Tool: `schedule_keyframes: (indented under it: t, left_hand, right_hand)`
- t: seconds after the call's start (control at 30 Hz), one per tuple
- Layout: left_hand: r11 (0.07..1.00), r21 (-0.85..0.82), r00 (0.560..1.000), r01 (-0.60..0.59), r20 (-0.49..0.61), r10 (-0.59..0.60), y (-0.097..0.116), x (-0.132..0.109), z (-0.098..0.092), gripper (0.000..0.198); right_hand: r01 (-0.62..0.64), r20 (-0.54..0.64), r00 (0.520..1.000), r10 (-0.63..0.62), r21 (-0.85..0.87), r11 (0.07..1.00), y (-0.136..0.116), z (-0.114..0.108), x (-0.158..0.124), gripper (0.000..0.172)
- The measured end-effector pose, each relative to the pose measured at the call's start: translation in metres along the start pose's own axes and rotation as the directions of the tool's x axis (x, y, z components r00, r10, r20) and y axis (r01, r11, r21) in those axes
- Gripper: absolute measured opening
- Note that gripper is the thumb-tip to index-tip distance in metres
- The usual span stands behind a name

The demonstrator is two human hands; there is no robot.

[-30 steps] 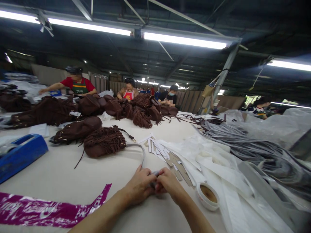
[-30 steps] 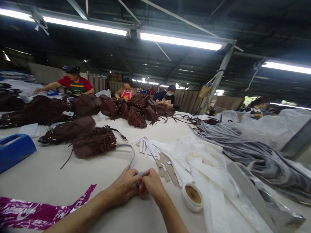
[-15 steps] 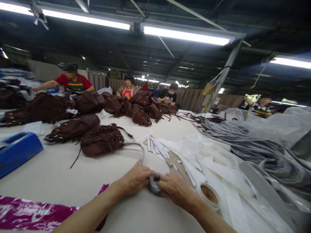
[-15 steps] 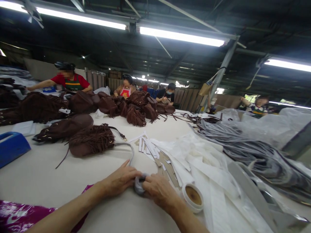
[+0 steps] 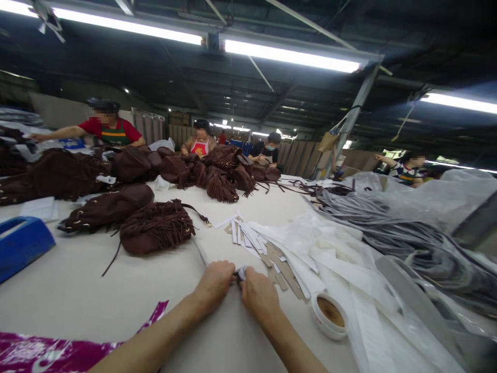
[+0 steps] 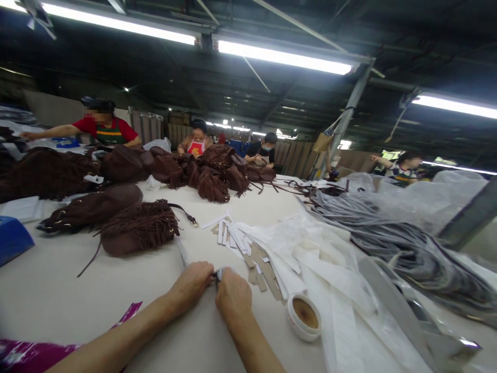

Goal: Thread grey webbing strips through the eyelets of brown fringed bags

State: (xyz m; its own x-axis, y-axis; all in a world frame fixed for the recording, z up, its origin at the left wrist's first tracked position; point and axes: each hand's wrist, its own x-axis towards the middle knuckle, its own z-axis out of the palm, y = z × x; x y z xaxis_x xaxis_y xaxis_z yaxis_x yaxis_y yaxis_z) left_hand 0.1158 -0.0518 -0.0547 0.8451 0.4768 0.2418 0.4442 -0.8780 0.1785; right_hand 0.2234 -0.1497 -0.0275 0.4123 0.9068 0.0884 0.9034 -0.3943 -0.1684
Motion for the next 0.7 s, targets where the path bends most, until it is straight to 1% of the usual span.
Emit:
schedule_keyframes:
  t: [0.03,0.07,0.13,0.2,0.27,0.33,0.4,0.43,0.47,0.5,0.53,0.57,0.6,0.63,0.67,0.7]
  left_hand:
    - [1.000,-0.018,1.000,0.023,-0.019,-0.024,0.004,-0.004,0.002,0.018]
    - [0.999,-0.040,0.999,0.019,-0.029,-0.020,0.007,-0.008,0.003,0.026]
    - [0.995,-0.088,0.999,-0.044,-0.033,0.042,0.010,-0.013,0.001,0.043]
    - [0.987,-0.117,0.994,-0.110,-0.032,0.107,0.012,-0.016,-0.003,0.052]
    - [0.986,-0.100,0.990,-0.137,-0.032,0.134,0.012,-0.017,-0.007,0.052]
    - [0.985,-0.072,0.988,-0.155,-0.031,0.153,0.011,-0.016,-0.009,0.045]
    - [0.982,-0.064,0.984,-0.179,-0.024,0.177,0.010,-0.015,-0.008,0.034]
    - [0.980,-0.069,0.983,-0.185,-0.026,0.183,0.009,-0.014,-0.006,0.029]
    - [0.980,-0.074,0.982,-0.186,-0.030,0.185,0.009,-0.014,-0.004,0.024]
    - [0.980,-0.075,0.982,-0.185,-0.036,0.183,0.008,-0.014,-0.003,0.021]
    - [0.980,-0.075,0.982,-0.184,-0.044,0.181,0.007,-0.013,-0.001,0.020]
    - [0.980,-0.073,0.982,-0.186,-0.050,0.183,0.007,-0.013,0.000,0.020]
    - [0.979,-0.070,0.981,-0.192,-0.052,0.189,0.006,-0.013,0.001,0.019]
    - [0.978,-0.066,0.979,-0.199,-0.050,0.196,0.006,-0.013,0.001,0.019]
    - [0.977,-0.064,0.978,-0.204,-0.048,0.201,0.005,-0.013,0.001,0.019]
    - [0.976,-0.066,0.978,-0.208,-0.043,0.205,0.005,-0.012,0.000,0.019]
  right_hand:
    - [-0.024,-0.013,1.000,0.025,0.059,0.998,-0.001,0.000,0.003,0.013]
    - [-0.046,-0.021,0.999,0.049,0.131,0.990,-0.001,0.000,0.005,0.016]
    - [-0.069,-0.016,0.997,0.077,0.275,0.959,0.002,0.001,0.009,0.019]
    - [-0.061,0.010,0.998,0.061,0.381,0.923,0.007,0.003,0.013,0.019]
    - [-0.047,0.051,0.998,0.026,0.454,0.890,0.013,0.004,0.015,0.023]
    - [-0.047,0.106,0.994,-0.012,0.539,0.841,0.018,0.005,0.015,0.035]
    - [-0.054,0.148,0.988,-0.047,0.614,0.787,0.022,0.004,0.012,0.048]
    - [-0.056,0.160,0.985,-0.066,0.655,0.754,0.025,0.003,0.009,0.051]
    - [-0.041,0.154,0.984,-0.091,0.689,0.723,0.028,0.000,0.006,0.051]
    - [0.002,0.128,0.983,-0.129,0.705,0.709,0.033,-0.004,0.003,0.048]
    - [0.076,0.081,0.980,-0.182,0.691,0.719,0.038,-0.009,0.000,0.043]
    - [0.181,0.030,0.966,-0.258,0.637,0.750,0.043,-0.014,-0.003,0.038]
    - [0.303,-0.010,0.936,-0.353,0.536,0.788,0.049,-0.020,-0.005,0.032]
    - [0.420,-0.022,0.893,-0.450,0.400,0.815,0.055,-0.025,-0.006,0.027]
    - [0.507,-0.016,0.854,-0.520,0.253,0.824,0.060,-0.029,-0.006,0.023]
    - [0.552,-0.003,0.831,-0.556,0.125,0.825,0.064,-0.031,-0.005,0.019]
